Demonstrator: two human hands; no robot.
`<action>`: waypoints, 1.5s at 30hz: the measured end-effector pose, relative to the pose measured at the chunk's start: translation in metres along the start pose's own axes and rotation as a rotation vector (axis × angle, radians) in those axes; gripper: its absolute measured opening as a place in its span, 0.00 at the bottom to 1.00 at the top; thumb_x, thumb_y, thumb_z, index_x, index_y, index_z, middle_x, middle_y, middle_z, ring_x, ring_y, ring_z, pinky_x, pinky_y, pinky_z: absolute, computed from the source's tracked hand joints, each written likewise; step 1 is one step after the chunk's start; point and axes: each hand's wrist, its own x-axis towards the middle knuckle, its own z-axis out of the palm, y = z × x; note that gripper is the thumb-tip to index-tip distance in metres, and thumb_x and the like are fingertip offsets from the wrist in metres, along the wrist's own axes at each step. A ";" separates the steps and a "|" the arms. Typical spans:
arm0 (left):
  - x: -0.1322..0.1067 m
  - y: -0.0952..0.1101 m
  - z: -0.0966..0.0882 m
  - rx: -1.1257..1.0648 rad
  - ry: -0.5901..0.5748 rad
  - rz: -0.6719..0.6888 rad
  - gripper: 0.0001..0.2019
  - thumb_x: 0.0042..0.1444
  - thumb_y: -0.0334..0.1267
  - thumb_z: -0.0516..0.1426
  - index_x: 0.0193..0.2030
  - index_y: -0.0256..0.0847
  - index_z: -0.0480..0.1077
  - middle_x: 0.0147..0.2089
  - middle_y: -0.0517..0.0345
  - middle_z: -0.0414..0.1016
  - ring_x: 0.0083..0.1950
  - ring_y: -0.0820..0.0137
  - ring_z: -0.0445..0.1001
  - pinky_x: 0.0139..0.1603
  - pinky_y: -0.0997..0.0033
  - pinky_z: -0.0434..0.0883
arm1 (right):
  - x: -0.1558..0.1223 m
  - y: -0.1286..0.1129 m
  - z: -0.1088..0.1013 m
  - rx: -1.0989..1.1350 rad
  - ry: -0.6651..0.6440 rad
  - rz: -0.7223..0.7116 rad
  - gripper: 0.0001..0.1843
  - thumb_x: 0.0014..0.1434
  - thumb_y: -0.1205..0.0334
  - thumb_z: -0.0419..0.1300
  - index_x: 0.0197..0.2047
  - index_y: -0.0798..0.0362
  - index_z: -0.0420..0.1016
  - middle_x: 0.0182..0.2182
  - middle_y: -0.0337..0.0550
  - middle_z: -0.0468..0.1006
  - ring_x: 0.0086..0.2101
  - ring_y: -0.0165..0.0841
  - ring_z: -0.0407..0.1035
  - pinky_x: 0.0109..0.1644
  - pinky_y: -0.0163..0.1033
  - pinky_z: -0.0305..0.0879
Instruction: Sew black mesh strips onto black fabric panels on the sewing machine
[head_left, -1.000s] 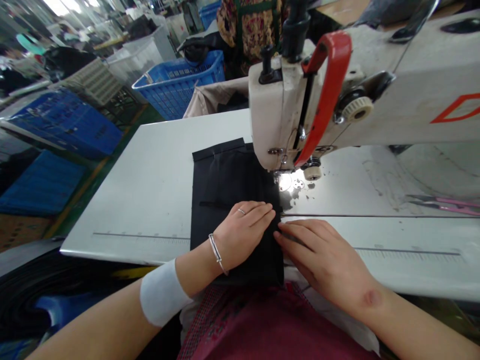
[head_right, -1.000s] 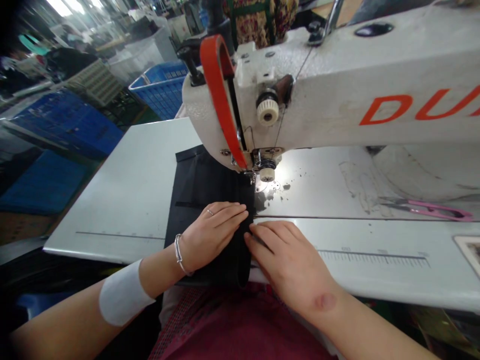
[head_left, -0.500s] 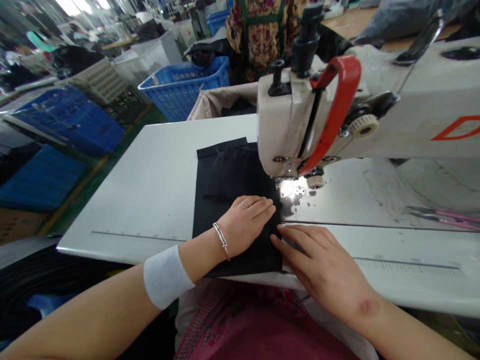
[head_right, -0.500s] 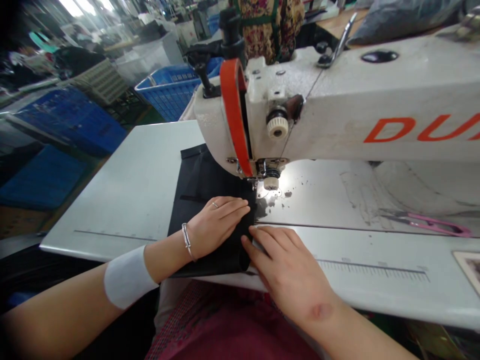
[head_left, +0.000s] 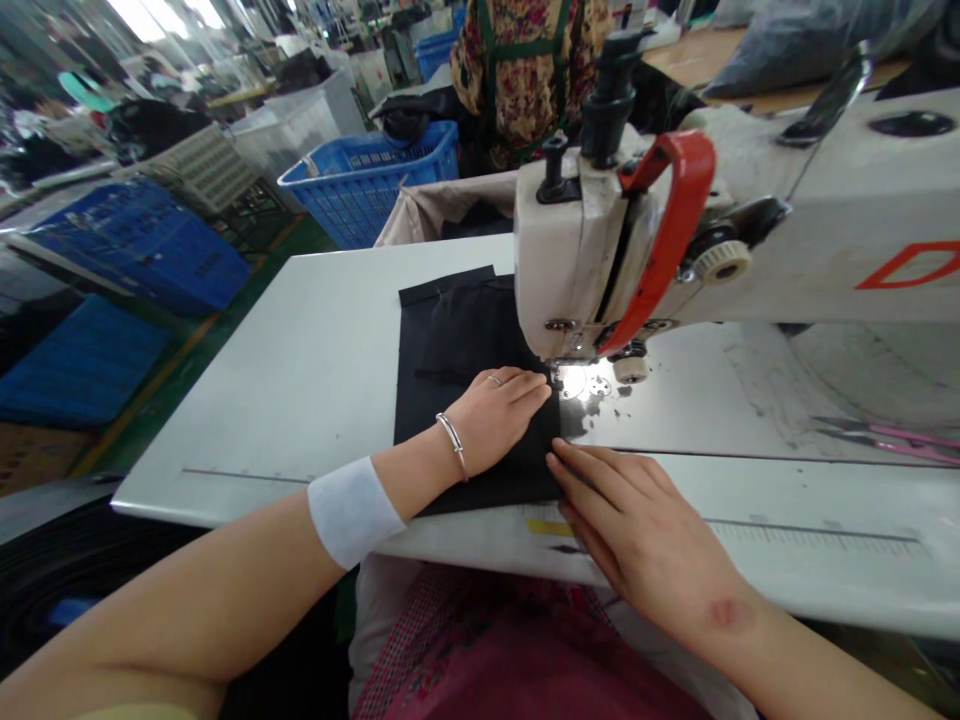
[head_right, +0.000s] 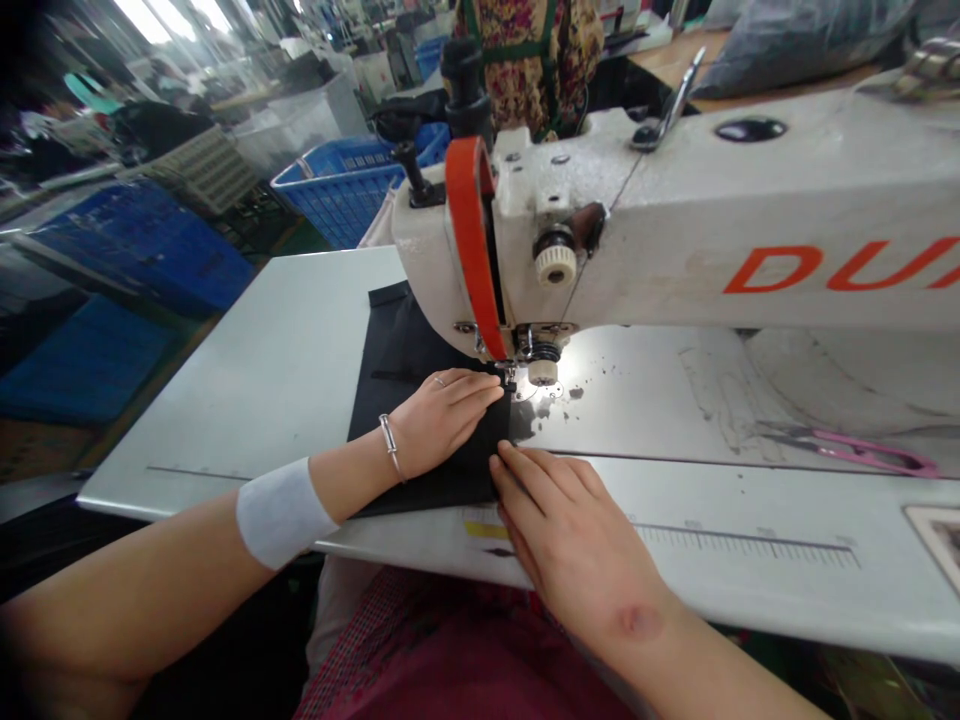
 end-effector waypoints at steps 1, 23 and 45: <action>0.002 -0.001 0.000 -0.003 0.001 -0.007 0.16 0.64 0.30 0.51 0.58 0.37 0.64 0.59 0.52 0.68 0.59 0.63 0.65 0.59 0.58 0.66 | 0.001 0.000 0.000 -0.001 0.005 0.007 0.24 0.65 0.65 0.53 0.64 0.57 0.63 0.63 0.46 0.64 0.58 0.41 0.60 0.59 0.49 0.62; 0.013 -0.011 0.003 -0.084 0.041 -0.063 0.15 0.64 0.31 0.49 0.56 0.37 0.68 0.58 0.51 0.70 0.56 0.63 0.67 0.58 0.58 0.67 | 0.007 -0.001 -0.004 0.228 0.068 0.120 0.18 0.62 0.59 0.57 0.55 0.53 0.70 0.58 0.49 0.70 0.55 0.42 0.64 0.57 0.52 0.63; 0.009 -0.010 0.006 -0.157 0.062 -0.097 0.15 0.64 0.31 0.49 0.55 0.38 0.68 0.58 0.51 0.70 0.57 0.63 0.67 0.58 0.57 0.67 | 0.064 0.079 -0.012 0.168 0.503 0.483 0.07 0.59 0.59 0.55 0.38 0.52 0.69 0.34 0.46 0.76 0.34 0.38 0.71 0.36 0.40 0.64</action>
